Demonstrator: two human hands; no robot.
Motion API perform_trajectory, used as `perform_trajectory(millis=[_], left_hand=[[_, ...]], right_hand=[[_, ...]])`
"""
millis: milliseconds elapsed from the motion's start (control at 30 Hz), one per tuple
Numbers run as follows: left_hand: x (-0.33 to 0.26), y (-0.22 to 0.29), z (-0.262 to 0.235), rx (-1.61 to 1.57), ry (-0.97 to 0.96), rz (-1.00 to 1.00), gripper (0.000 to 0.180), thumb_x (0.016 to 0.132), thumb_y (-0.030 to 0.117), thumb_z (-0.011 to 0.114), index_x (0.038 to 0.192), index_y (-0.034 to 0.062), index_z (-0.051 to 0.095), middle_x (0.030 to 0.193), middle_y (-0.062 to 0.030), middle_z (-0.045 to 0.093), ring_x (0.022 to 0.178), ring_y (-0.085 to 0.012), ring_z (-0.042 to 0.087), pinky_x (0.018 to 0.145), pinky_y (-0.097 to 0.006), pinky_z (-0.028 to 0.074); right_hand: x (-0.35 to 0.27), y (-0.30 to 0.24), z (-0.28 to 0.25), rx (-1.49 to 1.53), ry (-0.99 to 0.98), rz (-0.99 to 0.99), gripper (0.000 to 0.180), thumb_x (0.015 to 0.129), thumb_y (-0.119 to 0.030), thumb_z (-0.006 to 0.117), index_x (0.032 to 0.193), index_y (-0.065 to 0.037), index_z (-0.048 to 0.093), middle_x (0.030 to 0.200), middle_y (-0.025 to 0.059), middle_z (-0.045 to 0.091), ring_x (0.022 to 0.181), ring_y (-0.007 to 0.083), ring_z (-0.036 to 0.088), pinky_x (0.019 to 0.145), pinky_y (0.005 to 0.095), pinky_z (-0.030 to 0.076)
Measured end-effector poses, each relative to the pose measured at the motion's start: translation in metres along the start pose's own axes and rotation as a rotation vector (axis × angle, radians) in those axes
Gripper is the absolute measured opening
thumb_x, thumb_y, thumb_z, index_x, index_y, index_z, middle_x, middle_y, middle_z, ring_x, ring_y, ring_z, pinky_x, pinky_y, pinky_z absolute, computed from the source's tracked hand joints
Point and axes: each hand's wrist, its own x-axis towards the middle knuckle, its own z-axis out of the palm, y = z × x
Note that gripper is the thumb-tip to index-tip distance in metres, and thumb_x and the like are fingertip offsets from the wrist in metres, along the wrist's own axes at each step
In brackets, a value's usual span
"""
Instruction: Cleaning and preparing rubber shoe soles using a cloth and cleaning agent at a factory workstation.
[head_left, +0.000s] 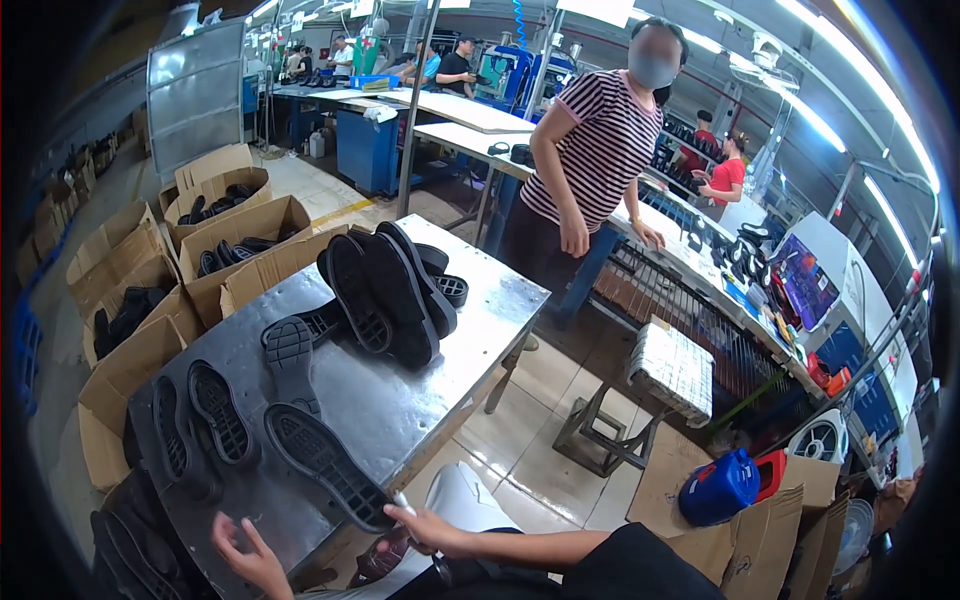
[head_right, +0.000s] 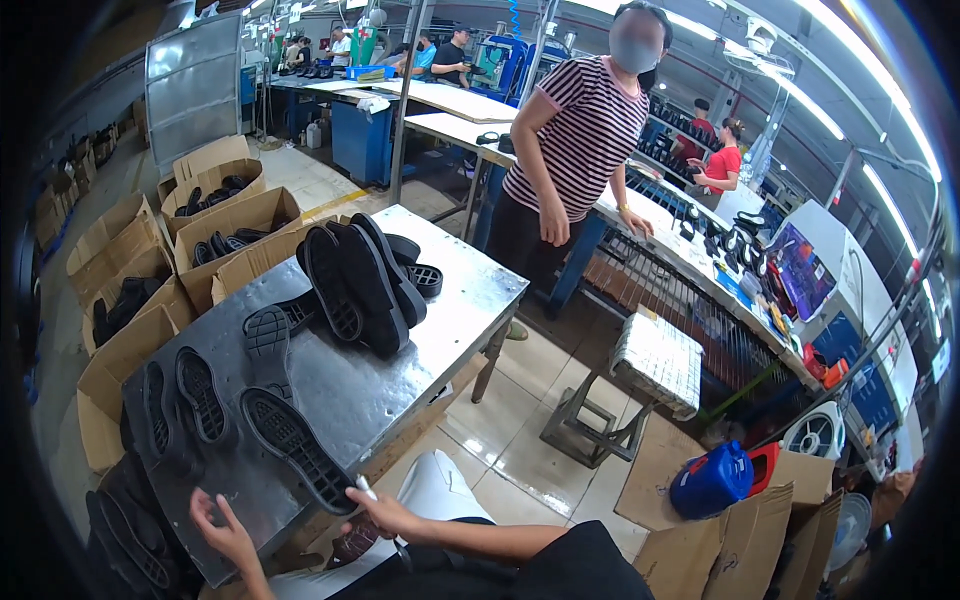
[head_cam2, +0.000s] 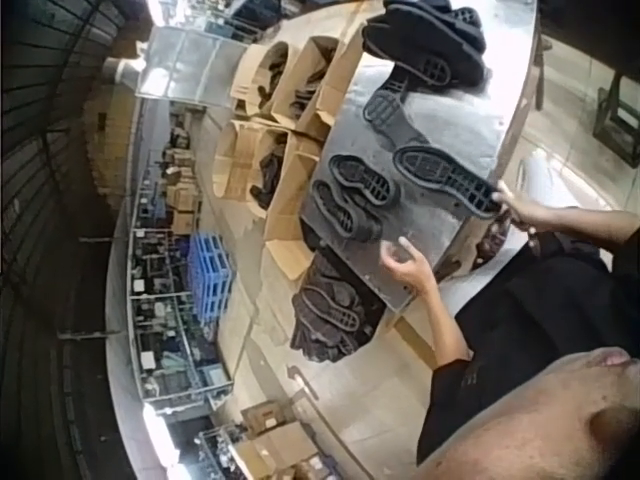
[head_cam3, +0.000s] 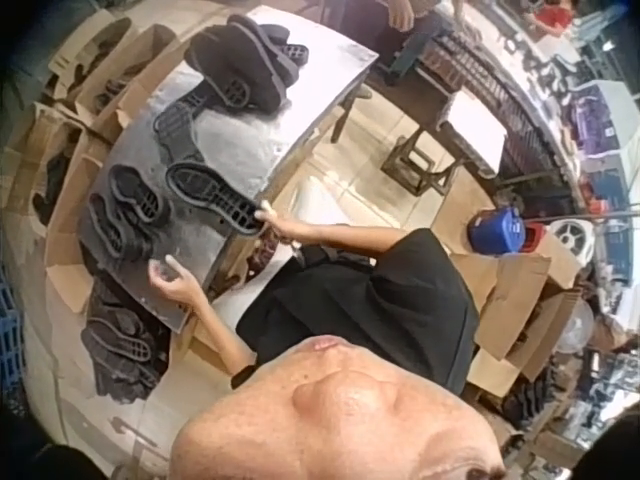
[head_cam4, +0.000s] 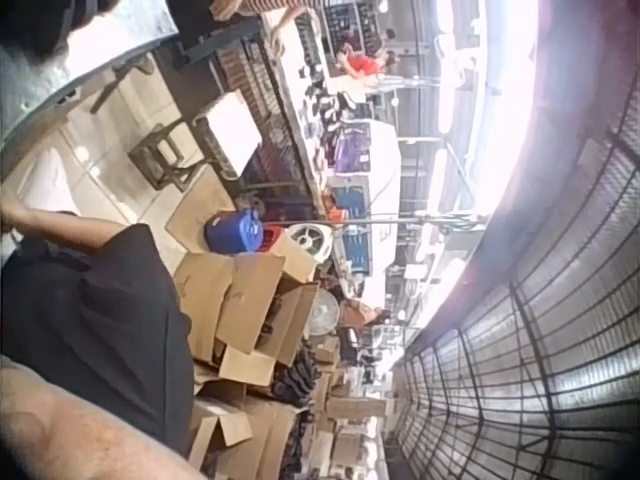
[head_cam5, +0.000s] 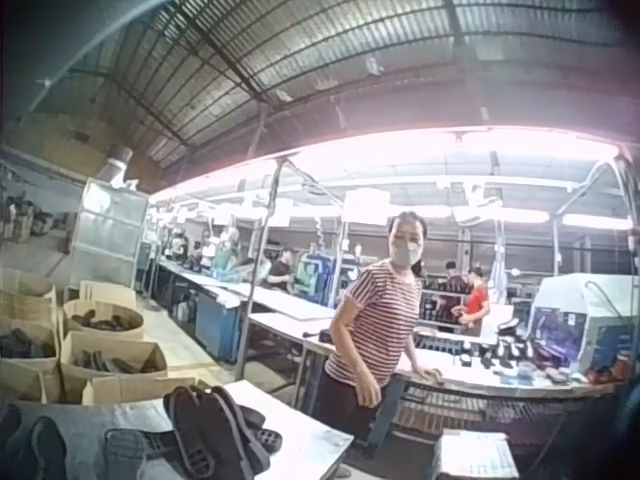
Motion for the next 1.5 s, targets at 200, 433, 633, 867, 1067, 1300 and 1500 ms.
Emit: perform_trajectory(millis=[200, 433, 633, 867, 1067, 1300, 1500], left_hand=[[-0.114, 0.06, -0.021, -1.01, -0.625, -0.828, 0.017, 0.092, 0.019, 0.057, 0.085, 0.0037, 0.055, 0.072, -0.0019, 0.06, 0.058, -0.0074, 0.054, 0.054, -0.023, 0.044], [-0.082, 0.087, 0.017, -2.043, -1.114, -1.428, 0.089, 0.086, 0.074, 0.026, 0.139, 0.0038, 0.035, 0.135, -0.0193, 0.046, 0.126, -0.0318, 0.044, 0.104, -0.047, 0.033], [-0.081, 0.096, 0.012, -2.175, -1.006, -1.535, 0.089, 0.086, 0.07, 0.033, 0.139, -0.0007, 0.033, 0.133, -0.0244, 0.046, 0.126, -0.0373, 0.042, 0.106, -0.05, 0.031], [-0.098, 0.104, -0.041, -2.436, -0.937, -1.756, 0.066, 0.092, 0.05, 0.039, 0.136, -0.0004, 0.039, 0.133, -0.0248, 0.044, 0.129, -0.0402, 0.037, 0.11, -0.052, 0.026], [-0.11, 0.102, -0.031, -2.439, -0.913, -1.733, 0.068, 0.092, 0.053, 0.037, 0.133, -0.0012, 0.042, 0.128, -0.0243, 0.049, 0.123, -0.0393, 0.045, 0.108, -0.05, 0.032], [-0.099, 0.107, -0.038, -2.339, -0.897, -1.754, 0.066, 0.093, 0.053, 0.036, 0.131, -0.0001, 0.045, 0.124, -0.0236, 0.053, 0.113, -0.0362, 0.054, 0.103, -0.051, 0.037], [-0.108, 0.098, -0.031, -2.343, -0.898, -1.764, 0.064, 0.093, 0.054, 0.036, 0.128, 0.0018, 0.049, 0.118, -0.0214, 0.057, 0.108, -0.0334, 0.058, 0.096, -0.049, 0.044]], right_hand=[[0.007, 0.007, 0.013, -0.433, -0.071, -0.02, 0.062, 0.088, -0.063, 0.043, 0.083, -0.007, 0.068, 0.068, 0.0025, 0.067, 0.051, 0.0133, 0.051, 0.043, 0.0265, 0.038], [0.0, -0.016, 0.003, -0.52, -0.199, 0.166, 0.054, 0.09, -0.055, 0.051, 0.077, -0.004, 0.064, 0.056, 0.0005, 0.051, 0.048, 0.0083, 0.045, 0.043, 0.0237, 0.034], [-0.013, -0.043, -0.011, -0.724, -0.293, -0.037, 0.047, 0.09, -0.047, 0.057, 0.093, 0.0, 0.052, 0.067, 0.0055, 0.054, 0.058, 0.0124, 0.049, 0.053, 0.0279, 0.04], [0.017, -0.111, 0.026, -1.219, -0.057, -0.465, 0.027, 0.097, -0.028, 0.048, 0.1, -0.002, 0.044, 0.072, 0.0168, 0.053, 0.063, 0.0274, 0.053, 0.063, 0.0343, 0.045], [0.06, -0.11, 0.058, -1.703, 0.157, -0.761, 0.026, 0.093, -0.029, 0.05, 0.096, -0.004, 0.053, 0.071, 0.0175, 0.064, 0.065, 0.0351, 0.063, 0.059, 0.0407, 0.048], [0.086, -0.104, 0.071, -1.91, 0.236, -1.003, 0.016, 0.087, -0.02, 0.055, 0.083, -0.004, 0.055, 0.066, 0.0137, 0.063, 0.058, 0.0287, 0.064, 0.052, 0.0379, 0.048], [0.087, -0.1, 0.086, -1.969, 0.259, -0.971, 0.009, 0.081, -0.011, 0.053, 0.076, -0.005, 0.056, 0.067, 0.0141, 0.064, 0.059, 0.0277, 0.065, 0.053, 0.037, 0.048]])
